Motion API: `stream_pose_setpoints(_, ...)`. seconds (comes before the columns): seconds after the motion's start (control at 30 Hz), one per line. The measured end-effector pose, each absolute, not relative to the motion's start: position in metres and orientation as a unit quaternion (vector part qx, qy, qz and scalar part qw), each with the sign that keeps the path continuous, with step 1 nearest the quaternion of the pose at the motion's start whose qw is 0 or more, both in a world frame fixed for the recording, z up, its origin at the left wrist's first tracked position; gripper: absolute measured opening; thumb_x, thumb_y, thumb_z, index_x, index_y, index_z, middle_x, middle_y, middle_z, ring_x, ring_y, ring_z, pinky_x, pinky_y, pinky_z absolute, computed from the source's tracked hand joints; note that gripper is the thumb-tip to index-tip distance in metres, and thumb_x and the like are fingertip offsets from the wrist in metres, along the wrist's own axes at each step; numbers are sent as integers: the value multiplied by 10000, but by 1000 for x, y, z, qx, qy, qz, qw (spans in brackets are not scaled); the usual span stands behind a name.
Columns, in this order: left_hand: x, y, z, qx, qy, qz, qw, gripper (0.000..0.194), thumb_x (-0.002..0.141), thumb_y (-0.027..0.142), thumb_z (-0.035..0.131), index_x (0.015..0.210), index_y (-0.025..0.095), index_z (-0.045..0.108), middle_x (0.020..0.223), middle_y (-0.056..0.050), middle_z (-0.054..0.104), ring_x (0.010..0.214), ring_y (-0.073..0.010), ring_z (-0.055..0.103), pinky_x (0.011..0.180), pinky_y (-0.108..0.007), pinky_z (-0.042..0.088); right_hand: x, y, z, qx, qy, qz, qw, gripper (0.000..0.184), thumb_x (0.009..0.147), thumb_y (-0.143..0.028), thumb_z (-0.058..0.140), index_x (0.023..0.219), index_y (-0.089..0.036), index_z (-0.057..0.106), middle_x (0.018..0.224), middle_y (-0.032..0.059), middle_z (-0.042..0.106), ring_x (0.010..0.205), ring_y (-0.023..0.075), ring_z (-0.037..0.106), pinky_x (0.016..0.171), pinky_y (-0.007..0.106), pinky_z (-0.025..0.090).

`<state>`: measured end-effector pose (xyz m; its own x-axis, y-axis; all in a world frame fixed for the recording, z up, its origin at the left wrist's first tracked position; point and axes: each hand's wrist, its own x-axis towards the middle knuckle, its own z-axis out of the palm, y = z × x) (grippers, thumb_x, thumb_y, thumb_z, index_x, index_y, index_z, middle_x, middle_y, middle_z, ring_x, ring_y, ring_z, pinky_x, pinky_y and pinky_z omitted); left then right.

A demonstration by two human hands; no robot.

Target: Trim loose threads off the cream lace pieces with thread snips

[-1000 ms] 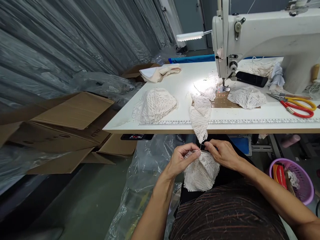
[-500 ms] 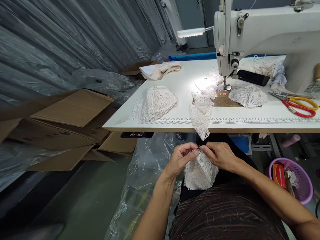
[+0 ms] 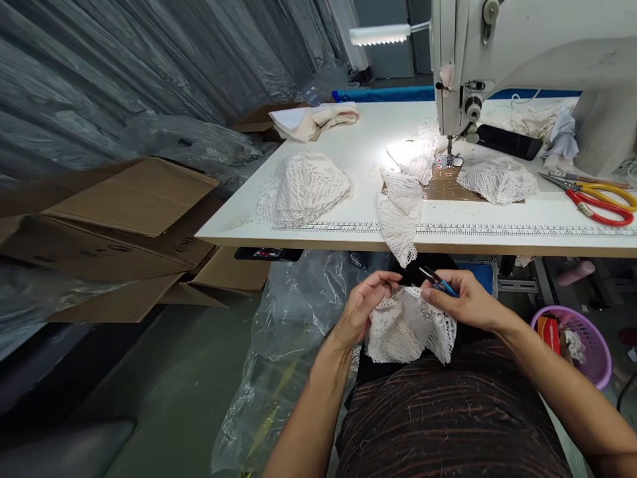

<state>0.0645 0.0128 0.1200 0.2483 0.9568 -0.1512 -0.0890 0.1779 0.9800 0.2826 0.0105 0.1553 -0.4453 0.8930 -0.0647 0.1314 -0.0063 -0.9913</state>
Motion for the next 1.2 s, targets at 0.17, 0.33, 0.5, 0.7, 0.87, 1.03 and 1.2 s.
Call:
stream_pose_setpoints(0.17, 43, 11, 95, 527, 448, 378, 615, 546, 699, 560, 755, 1060, 156, 684, 891, -34, 630, 833, -173, 584, 738, -271, 469, 292, 15, 146, -446, -621, 533, 364, 421, 834, -595, 606, 703, -205, 514, 632, -41, 411, 573, 105, 346, 553, 263, 336)
stream_pose_setpoints(0.33, 40, 10, 93, 547, 482, 319, 605, 491, 664, 388, 830, 1057, 147, 662, 877, -32, 632, 832, -158, 593, 741, -271, 486, 288, 20, 130, -462, -612, 512, 386, 376, 842, -556, 599, 757, -199, 516, 633, -48, 427, 560, 99, 347, 542, 256, 339)
stream_pose_setpoints(0.5, 37, 9, 102, 581, 468, 240, 621, 423, 682, 301, 811, 1052, 133, 693, 774, -3, 641, 704, -125, 576, 656, -243, 479, 284, 22, 119, -484, -623, 459, 409, 322, 848, -502, 614, 878, -183, 574, 687, -26, 513, 588, 107, 422, 552, 252, 377)
stream_pose_setpoints(0.7, 35, 8, 125, 672, 447, 202, 555, 132, 777, 285, 714, 820, 162, 738, 743, -26, 690, 664, -133, 584, 645, -247, 479, 284, 21, 121, -451, -664, 424, 420, 201, 891, -394, 568, 913, -196, 588, 800, 19, 607, 684, 134, 526, 643, 264, 446)
stream_pose_setpoints(0.87, 46, 0, 152, 726, 332, 221, 560, 146, 832, 305, 688, 773, 172, 701, 823, -72, 711, 757, -176, 638, 707, -285, 514, 281, 22, 124, -435, -684, 432, 396, 202, 881, -352, 549, 872, -187, 666, 804, 31, 666, 714, 149, 567, 668, 269, 463)
stream_pose_setpoints(1.03, 63, -11, 167, 740, 321, 283, 520, 157, 901, 304, 636, 859, 174, 712, 786, -65, 694, 719, -162, 631, 685, -280, 515, 268, 14, 126, -389, -656, 516, 390, 239, 851, -358, 562, 800, -164, 693, 776, 40, 686, 689, 144, 573, 630, 258, 456)
stream_pose_setpoints(1.2, 65, -12, 170, 749, 402, 352, 391, 118, 869, 301, 692, 816, 199, 718, 1307, -129, 599, 1218, -270, 562, 1027, -430, 461, 264, 0, 135, -379, -628, 574, 364, 284, 853, -411, 592, 787, -159, 705, 755, 40, 684, 661, 137, 563, 604, 247, 454)
